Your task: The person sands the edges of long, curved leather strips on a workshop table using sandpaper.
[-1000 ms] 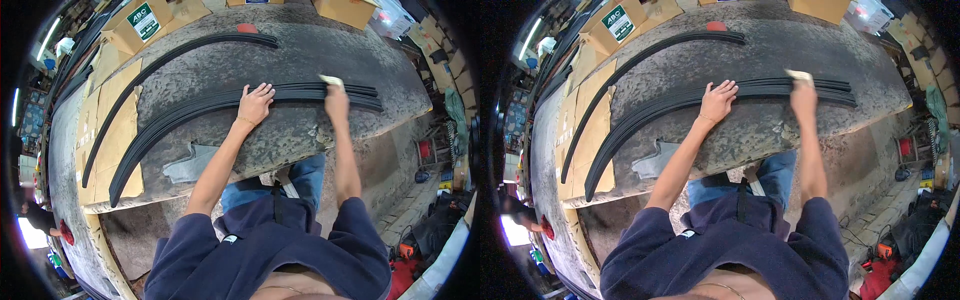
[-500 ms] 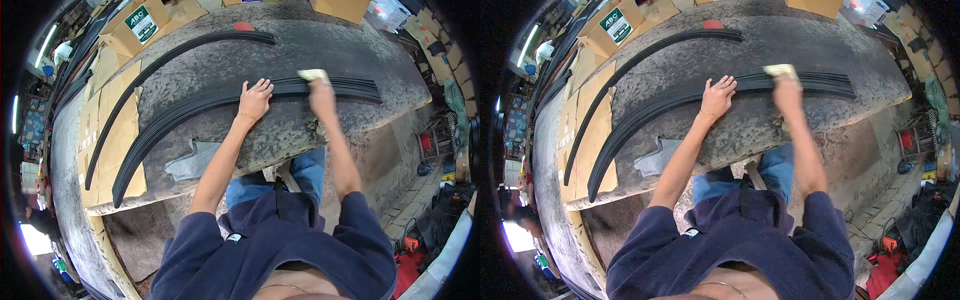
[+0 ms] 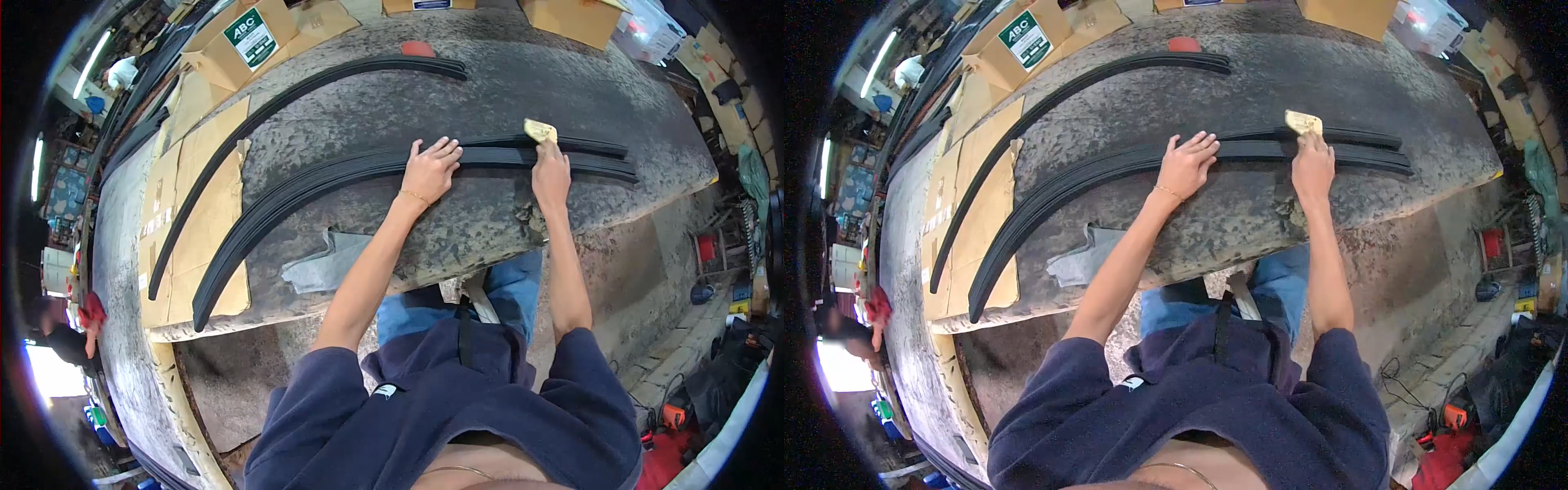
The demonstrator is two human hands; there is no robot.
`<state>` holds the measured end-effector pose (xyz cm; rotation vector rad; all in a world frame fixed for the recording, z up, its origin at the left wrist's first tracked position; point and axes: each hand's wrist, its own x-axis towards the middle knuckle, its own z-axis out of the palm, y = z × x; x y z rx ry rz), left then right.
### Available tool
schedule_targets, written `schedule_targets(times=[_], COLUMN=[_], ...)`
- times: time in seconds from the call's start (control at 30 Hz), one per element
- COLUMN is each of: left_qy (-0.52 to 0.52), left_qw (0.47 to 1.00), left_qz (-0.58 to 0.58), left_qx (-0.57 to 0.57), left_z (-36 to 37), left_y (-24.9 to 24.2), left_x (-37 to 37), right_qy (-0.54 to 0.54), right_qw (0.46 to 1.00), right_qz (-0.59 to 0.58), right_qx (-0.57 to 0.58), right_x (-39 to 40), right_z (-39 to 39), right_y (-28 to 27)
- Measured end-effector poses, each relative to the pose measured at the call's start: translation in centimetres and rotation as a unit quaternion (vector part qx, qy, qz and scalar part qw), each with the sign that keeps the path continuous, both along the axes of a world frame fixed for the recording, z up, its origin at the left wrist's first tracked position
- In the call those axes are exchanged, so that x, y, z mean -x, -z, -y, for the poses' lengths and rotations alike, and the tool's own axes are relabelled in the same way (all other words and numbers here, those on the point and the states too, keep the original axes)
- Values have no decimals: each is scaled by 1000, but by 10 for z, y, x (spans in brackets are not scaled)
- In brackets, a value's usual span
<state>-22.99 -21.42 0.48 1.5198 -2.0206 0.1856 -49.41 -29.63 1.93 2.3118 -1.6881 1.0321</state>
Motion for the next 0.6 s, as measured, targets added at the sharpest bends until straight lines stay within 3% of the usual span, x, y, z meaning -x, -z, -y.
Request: schedule_targets(times=[0.1, 0.27, 0.33, 0.4, 0.47, 0.57, 0.6], left_qy=[-4, -30, -30, -29, -30, -20, -7], left_qw=[1000, 999, 999, 1000, 999, 1000, 1000], left_qz=[-6, -15, -13, -9, -14, -5, -16], left_qx=[7, 12, 12, 9, 2, -17, 4], left_z=[1, 3, 4, 3, 2, -2, 0], left_y=[1, 0, -3, -3, -2, -1, -1], left_x=[-1, 7, 7, 9, 7, 3, 1], right_qy=[33, 56, -23, -68, -197, -257, -215], right_qw=[995, 988, 997, 996, 978, 966, 974], right_qz=[92, 67, 60, -55, -56, -41, -66], right_qx=[8, 124, 35, 17, 29, 4, 40], right_x=[8, 34, 12, -32, -81, -57, -29], right_z=[-16, -2, -7, -9, -20, -18, -8], right_y=[-24, -9, -16, 12, 21, 12, 5])
